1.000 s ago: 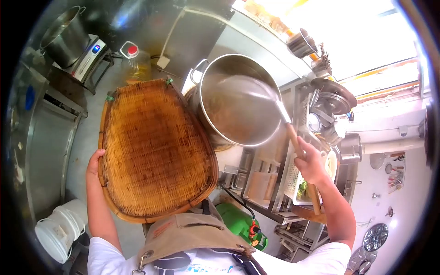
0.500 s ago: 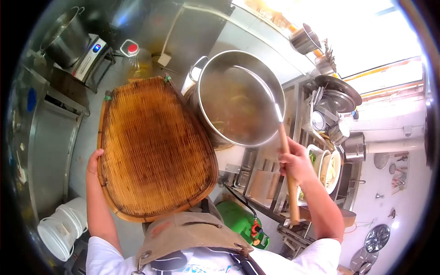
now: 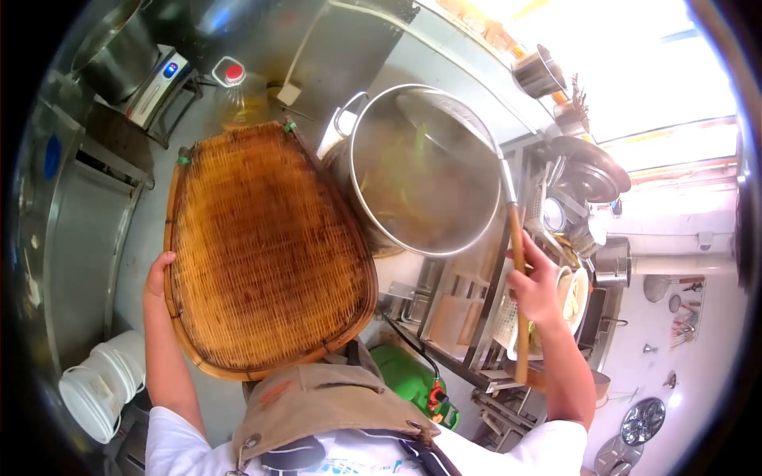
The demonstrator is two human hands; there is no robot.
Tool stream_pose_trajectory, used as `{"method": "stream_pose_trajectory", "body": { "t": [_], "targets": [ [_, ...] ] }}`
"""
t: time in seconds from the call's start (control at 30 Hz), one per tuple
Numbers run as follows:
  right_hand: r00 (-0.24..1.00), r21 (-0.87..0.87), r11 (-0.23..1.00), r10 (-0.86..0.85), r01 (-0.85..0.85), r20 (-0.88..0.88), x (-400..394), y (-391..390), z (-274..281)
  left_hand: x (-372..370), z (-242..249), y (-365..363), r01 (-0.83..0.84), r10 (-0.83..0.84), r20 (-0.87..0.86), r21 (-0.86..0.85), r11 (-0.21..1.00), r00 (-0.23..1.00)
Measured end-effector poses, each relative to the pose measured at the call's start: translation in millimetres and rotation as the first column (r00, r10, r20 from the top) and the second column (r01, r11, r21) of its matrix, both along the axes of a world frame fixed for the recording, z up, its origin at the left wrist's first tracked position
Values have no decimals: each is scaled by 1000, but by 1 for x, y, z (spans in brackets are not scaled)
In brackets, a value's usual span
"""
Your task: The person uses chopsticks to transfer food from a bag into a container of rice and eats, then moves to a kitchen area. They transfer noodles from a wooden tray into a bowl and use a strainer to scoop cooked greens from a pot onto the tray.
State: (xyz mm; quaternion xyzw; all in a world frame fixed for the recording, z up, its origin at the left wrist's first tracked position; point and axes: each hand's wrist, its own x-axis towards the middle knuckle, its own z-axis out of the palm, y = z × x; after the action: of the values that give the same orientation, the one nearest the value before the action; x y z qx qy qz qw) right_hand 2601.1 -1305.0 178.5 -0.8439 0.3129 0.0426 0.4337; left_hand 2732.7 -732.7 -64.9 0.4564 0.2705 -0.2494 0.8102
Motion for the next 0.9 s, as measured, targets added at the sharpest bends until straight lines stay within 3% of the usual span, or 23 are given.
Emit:
{"method": "stream_pose_trajectory", "body": {
  "t": [0.03, 0.1, 0.2, 0.27, 0.3, 0.37, 0.5, 0.6, 0.63, 0.73, 0.83, 0.9],
  "targets": [
    [995, -64, 995, 85, -81, 60, -4, -18, -33, 3, -11, 9, 35, -35, -14, -5, 999, 999],
    [986, -188, 968, 165, -168, -30, 2, -16, -47, 2, -4, 7, 33, -32, -12, 71, 997, 999],
    [969, -147, 966, 185, -210, -166, 10, -12, -52, 1, -3, 7, 44, -43, -16, 57, 997, 999],
    [981, 137, 990, -5, 32, -196, 10, -9, -48, 1, -3, 6, 45, -44, -33, 23, 999, 998],
    [965, 277, 946, -100, 168, -242, 14, -1, -32, -1, 1, 4, 41, -40, -51, 15, 999, 998],
    [915, 468, 790, -297, 396, -274, 22, 15, -9, 1, 6, 0, 34, -32, -61, 38, 999, 998],
    [790, 672, 435, -454, 599, -411, 21, 0, -22, 2, 7, -2, 51, -42, -64, 147, 988, 997],
    [719, 798, -147, -361, 585, -594, 10, -17, -53, 1, 5, -4, 23, -5, -105, 167, 986, 995],
    [749, 815, -236, -319, 530, -580, 6, -18, -63, 0, 2, -4, 19, 2, -109, 185, 983, 994],
    [788, 830, -439, -346, 344, -509, -4, -16, -85, -1, -6, -3, 41, -14, -101, 275, 961, 995],
    [777, 824, -528, -425, 205, -465, -10, -14, -92, -6, 8, -26, -84, 101, -39, 307, 948, 994],
    [772, 831, -507, -427, 227, -471, -2, -11, -83, -5, -5, -14, -72, 98, -86, 267, 961, 991]
  ]
}}
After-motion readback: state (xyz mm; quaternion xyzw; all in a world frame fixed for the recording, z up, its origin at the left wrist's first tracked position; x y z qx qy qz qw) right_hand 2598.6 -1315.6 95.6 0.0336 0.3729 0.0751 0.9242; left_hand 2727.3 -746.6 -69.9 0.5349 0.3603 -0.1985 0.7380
